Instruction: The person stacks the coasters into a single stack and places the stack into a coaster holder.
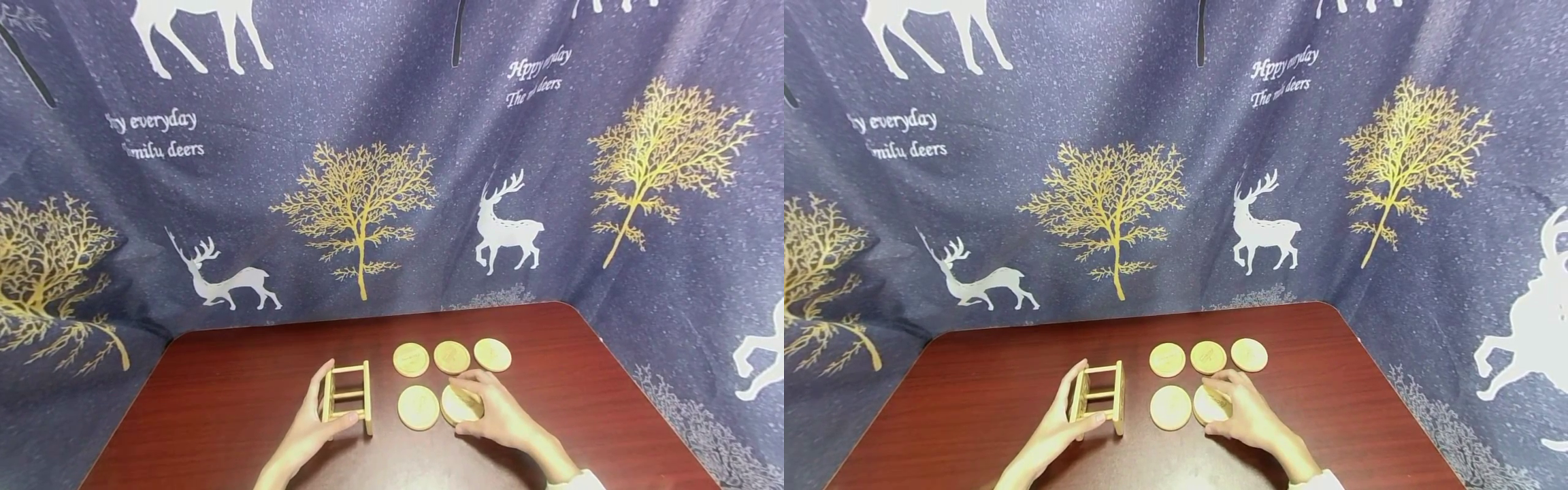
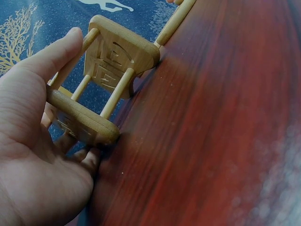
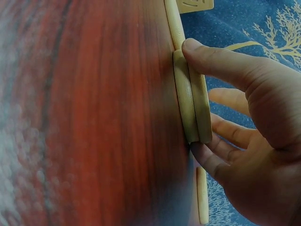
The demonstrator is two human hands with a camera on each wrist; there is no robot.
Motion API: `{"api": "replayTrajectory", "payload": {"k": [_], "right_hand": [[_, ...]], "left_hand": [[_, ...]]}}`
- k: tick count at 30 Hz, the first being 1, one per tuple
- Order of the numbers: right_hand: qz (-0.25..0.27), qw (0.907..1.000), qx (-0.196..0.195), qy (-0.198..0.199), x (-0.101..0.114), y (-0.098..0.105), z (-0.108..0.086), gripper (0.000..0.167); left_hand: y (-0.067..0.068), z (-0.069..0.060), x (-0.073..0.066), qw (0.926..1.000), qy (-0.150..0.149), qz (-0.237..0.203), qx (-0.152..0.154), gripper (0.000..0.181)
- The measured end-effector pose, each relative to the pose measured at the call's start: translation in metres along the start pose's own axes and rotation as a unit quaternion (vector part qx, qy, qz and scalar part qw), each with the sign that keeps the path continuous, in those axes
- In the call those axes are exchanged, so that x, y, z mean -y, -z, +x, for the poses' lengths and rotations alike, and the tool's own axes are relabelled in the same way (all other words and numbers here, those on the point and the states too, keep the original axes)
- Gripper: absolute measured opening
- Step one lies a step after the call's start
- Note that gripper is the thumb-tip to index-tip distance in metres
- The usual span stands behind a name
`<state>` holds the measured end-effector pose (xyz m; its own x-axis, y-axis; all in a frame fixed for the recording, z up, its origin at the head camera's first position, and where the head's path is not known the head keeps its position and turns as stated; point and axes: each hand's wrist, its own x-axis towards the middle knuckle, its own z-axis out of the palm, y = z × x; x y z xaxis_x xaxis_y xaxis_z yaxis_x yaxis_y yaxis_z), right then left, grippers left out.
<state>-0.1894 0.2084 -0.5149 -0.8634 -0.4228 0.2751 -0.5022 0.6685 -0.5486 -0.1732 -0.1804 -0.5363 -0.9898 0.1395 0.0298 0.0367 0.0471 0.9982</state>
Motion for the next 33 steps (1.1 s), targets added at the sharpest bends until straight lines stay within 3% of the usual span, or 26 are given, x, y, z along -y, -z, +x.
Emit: {"api": "replayTrajectory", "payload": {"k": [33], "right_hand": [[-0.039, 0.9987, -0.012, 0.029, -0.0002, -0.0025, -0.0016, 0.081]], "left_hand": [[-0.0007, -0.0003, -0.0012, 1.0000, 0.003, -0.003, -0.003, 0.114]]}}
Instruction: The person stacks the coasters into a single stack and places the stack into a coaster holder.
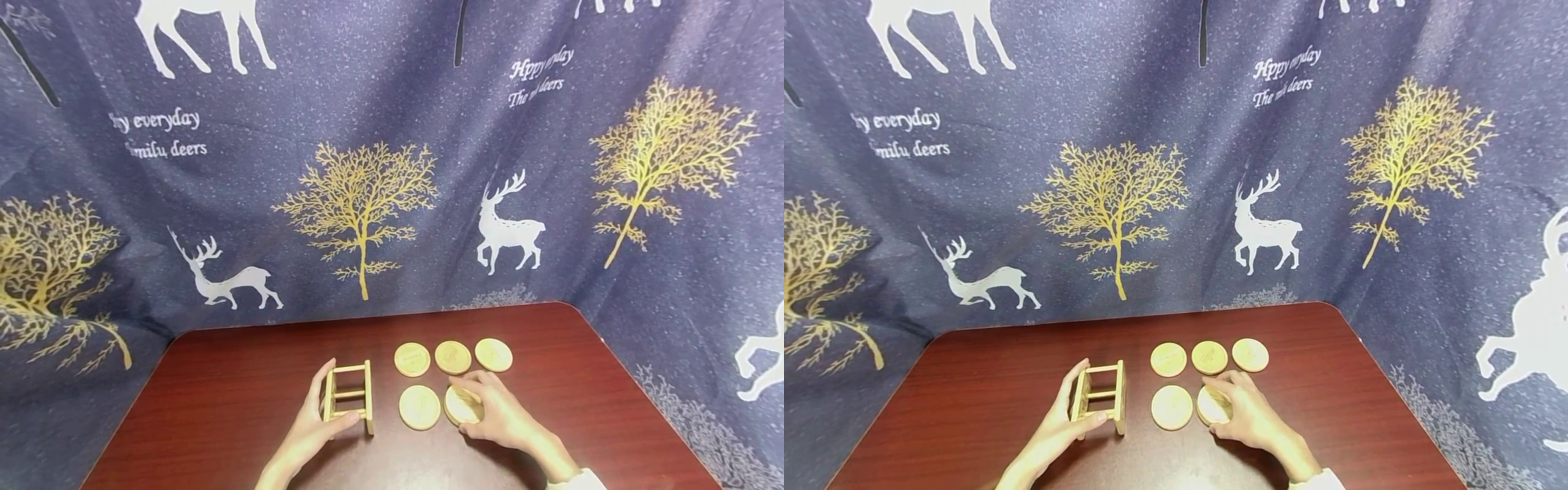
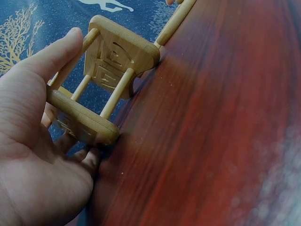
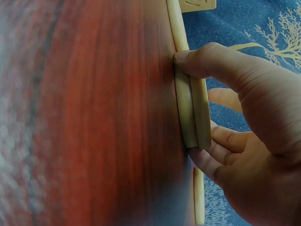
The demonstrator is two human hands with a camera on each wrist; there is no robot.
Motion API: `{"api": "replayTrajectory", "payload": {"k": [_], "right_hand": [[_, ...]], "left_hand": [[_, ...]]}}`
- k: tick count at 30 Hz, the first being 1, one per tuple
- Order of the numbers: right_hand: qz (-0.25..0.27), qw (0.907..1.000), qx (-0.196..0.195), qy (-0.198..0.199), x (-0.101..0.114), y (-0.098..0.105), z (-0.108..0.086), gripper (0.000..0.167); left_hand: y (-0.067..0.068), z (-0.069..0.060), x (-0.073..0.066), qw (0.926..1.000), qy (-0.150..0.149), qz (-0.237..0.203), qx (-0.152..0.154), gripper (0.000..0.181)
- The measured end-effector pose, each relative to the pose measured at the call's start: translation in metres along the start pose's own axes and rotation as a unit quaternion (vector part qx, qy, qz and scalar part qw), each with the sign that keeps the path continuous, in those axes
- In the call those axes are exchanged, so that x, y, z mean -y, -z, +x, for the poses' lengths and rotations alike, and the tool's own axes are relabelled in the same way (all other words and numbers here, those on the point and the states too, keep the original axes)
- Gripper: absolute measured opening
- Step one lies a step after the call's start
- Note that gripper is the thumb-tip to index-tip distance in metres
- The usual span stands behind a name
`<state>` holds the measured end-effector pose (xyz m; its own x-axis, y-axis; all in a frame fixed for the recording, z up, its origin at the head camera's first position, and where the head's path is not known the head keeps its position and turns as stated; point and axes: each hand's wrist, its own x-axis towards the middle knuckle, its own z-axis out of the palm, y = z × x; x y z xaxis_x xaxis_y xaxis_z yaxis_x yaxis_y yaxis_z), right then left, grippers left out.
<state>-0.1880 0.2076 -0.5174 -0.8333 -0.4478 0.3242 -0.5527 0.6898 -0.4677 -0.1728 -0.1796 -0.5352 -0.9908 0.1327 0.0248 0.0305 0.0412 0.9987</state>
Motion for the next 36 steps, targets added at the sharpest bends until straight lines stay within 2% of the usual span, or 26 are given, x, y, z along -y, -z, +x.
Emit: {"api": "replayTrajectory", "payload": {"k": [11, 18, 24, 36], "right_hand": [[0.032, 0.9990, 0.028, -0.008, -0.001, 0.004, -0.002, 0.088], [0.012, 0.9999, -0.009, 0.008, 0.001, 0.002, -0.003, 0.091], [-0.002, 0.9990, -0.040, 0.019, 0.004, 0.001, 0.001, 0.088], [0.006, 0.9988, -0.044, 0.022, 0.015, 0.001, 0.006, 0.084]], "left_hand": [[0.000, 0.001, 0.001, 0.9999, 0.008, -0.007, 0.003, 0.113], [0.000, 0.001, 0.002, 1.0000, 0.005, -0.006, 0.002, 0.112], [0.001, 0.002, 0.002, 0.9999, -0.001, 0.012, -0.003, 0.112], [0.001, 0.002, 0.002, 0.9999, -0.001, 0.015, -0.004, 0.112]]}}
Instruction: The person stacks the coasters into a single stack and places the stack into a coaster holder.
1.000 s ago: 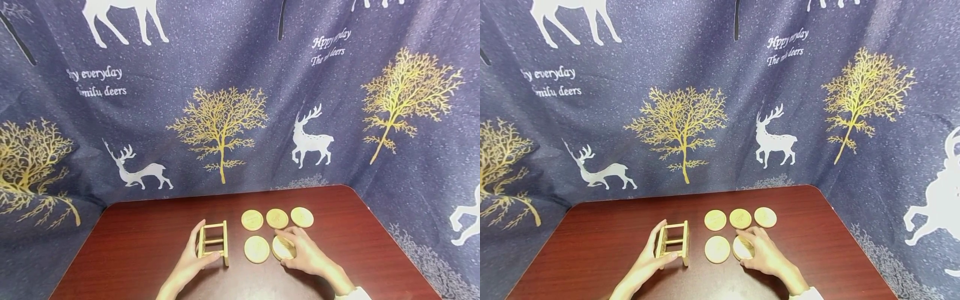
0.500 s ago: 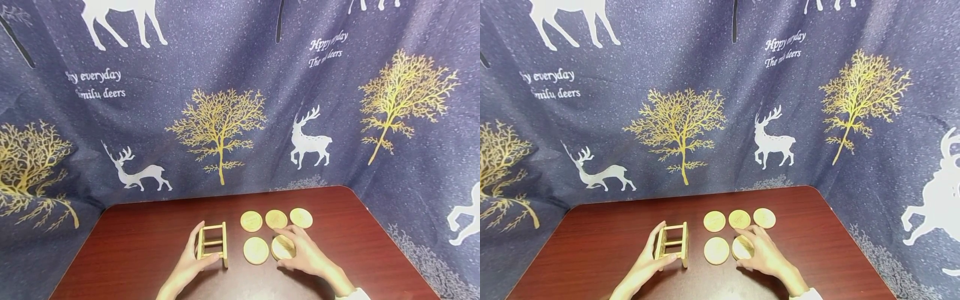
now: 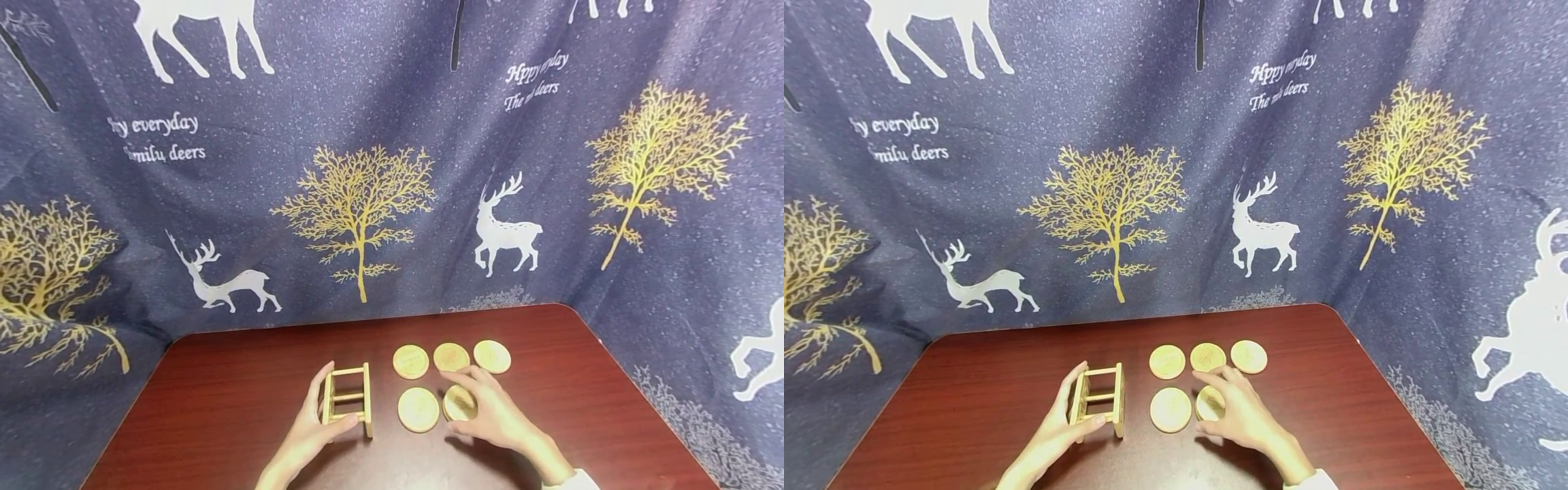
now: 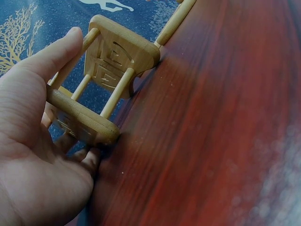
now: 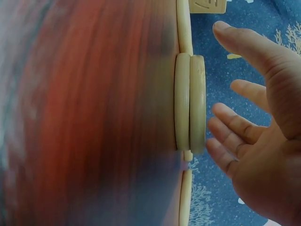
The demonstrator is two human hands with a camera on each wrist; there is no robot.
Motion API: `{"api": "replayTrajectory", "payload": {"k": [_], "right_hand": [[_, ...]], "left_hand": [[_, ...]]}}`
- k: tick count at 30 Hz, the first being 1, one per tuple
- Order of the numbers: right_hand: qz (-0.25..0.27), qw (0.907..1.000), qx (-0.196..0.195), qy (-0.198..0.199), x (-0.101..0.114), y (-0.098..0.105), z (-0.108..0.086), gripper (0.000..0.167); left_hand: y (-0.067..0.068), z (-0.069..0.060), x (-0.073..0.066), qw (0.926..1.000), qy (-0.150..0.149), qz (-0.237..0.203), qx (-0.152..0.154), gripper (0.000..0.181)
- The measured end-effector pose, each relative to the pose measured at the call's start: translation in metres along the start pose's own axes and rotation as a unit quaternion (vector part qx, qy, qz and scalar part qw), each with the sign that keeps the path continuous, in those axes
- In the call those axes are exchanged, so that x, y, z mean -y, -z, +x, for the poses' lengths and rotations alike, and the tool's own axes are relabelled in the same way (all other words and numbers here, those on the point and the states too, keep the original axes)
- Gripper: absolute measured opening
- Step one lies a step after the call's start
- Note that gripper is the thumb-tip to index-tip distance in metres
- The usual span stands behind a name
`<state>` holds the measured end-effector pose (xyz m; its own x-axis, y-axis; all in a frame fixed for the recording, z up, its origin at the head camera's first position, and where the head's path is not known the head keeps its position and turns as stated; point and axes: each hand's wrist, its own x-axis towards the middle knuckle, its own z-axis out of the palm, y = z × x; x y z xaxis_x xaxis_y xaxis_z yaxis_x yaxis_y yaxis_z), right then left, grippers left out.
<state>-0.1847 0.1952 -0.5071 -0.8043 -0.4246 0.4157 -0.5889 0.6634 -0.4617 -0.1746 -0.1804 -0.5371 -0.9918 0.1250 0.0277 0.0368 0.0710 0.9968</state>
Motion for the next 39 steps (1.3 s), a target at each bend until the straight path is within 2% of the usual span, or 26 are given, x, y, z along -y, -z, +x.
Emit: {"api": "replayTrajectory", "payload": {"k": [7, 14, 24, 31, 39], "right_hand": [[0.000, 1.0000, 0.001, 0.007, 0.005, -0.003, 0.004, 0.085], [0.008, 0.9999, 0.011, 0.002, 0.008, -0.005, 0.006, 0.085], [0.009, 0.9996, 0.001, 0.028, 0.012, -0.012, 0.010, 0.084], [0.015, 0.9996, 0.003, 0.025, 0.015, -0.016, 0.014, 0.083], [0.014, 0.9997, 0.009, 0.019, 0.019, -0.019, 0.017, 0.082]], "left_hand": [[-0.002, -0.001, -0.002, 0.9992, 0.011, -0.037, 0.014, 0.114], [-0.002, -0.001, -0.002, 0.9989, 0.015, -0.042, 0.015, 0.113], [-0.001, -0.001, -0.002, 0.9978, 0.018, -0.059, 0.026, 0.114], [-0.001, 0.000, -0.001, 0.9979, 0.020, -0.058, 0.022, 0.113], [-0.001, 0.000, -0.001, 0.9967, 0.025, -0.071, 0.032, 0.114]]}}
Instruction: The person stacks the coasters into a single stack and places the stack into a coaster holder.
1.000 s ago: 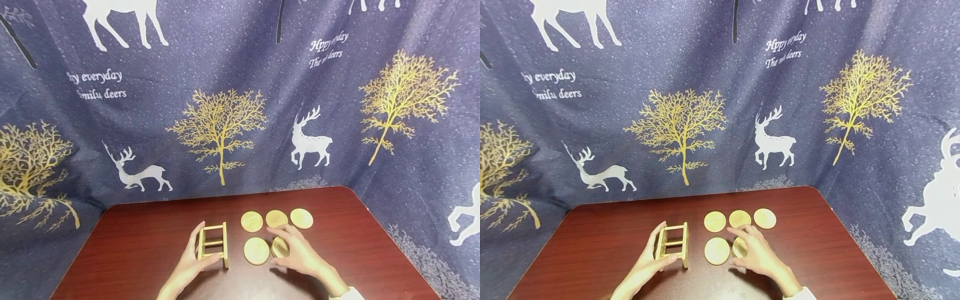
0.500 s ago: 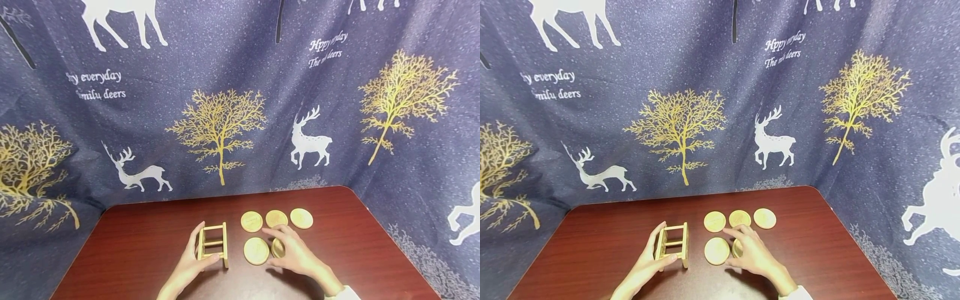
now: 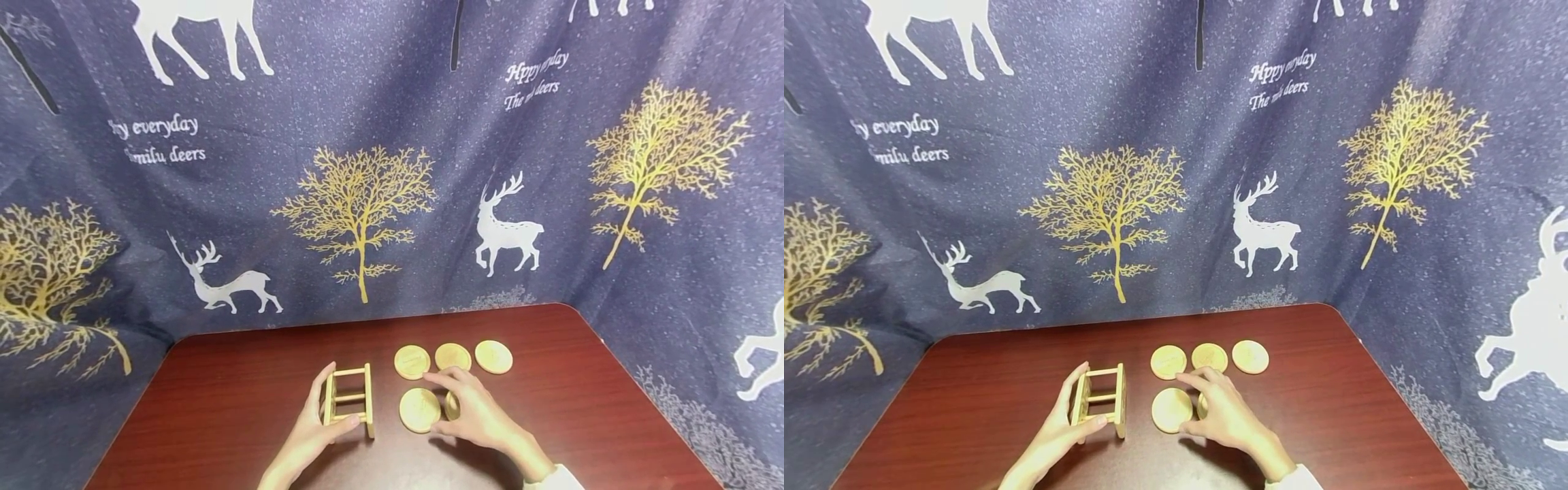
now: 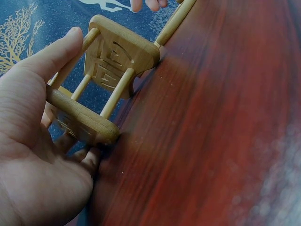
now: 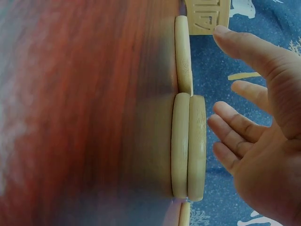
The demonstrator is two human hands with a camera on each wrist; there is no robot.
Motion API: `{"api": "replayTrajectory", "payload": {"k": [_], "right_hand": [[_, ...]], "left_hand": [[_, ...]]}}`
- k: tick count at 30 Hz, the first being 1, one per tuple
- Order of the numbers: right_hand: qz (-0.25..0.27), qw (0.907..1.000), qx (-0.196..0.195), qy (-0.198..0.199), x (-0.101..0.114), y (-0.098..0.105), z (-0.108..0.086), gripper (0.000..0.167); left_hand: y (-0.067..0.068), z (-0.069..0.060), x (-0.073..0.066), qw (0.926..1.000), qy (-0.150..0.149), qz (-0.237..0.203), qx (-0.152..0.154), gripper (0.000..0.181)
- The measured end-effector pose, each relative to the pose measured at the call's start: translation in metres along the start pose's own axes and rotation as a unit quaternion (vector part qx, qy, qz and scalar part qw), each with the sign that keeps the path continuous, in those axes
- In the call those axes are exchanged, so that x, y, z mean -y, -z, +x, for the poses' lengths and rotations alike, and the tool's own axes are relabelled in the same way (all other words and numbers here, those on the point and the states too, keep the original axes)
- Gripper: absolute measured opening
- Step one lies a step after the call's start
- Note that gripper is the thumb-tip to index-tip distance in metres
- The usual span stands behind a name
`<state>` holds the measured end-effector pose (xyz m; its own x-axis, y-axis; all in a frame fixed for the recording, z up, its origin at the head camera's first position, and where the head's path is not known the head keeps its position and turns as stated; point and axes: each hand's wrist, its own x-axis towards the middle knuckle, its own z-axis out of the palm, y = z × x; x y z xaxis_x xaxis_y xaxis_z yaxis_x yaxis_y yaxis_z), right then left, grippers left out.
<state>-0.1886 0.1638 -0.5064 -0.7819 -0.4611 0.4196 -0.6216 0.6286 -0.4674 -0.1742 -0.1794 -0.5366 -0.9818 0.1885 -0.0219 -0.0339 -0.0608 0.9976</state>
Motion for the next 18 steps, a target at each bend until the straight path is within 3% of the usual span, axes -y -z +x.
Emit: {"api": "replayTrajectory", "payload": {"k": [18], "right_hand": [[0.001, 0.9997, 0.025, -0.003, 0.0035, -0.0069, 0.0055, 0.084]], "left_hand": [[-0.0002, -0.0006, 0.0006, 0.9997, -0.012, 0.017, -0.013, 0.113]]}}
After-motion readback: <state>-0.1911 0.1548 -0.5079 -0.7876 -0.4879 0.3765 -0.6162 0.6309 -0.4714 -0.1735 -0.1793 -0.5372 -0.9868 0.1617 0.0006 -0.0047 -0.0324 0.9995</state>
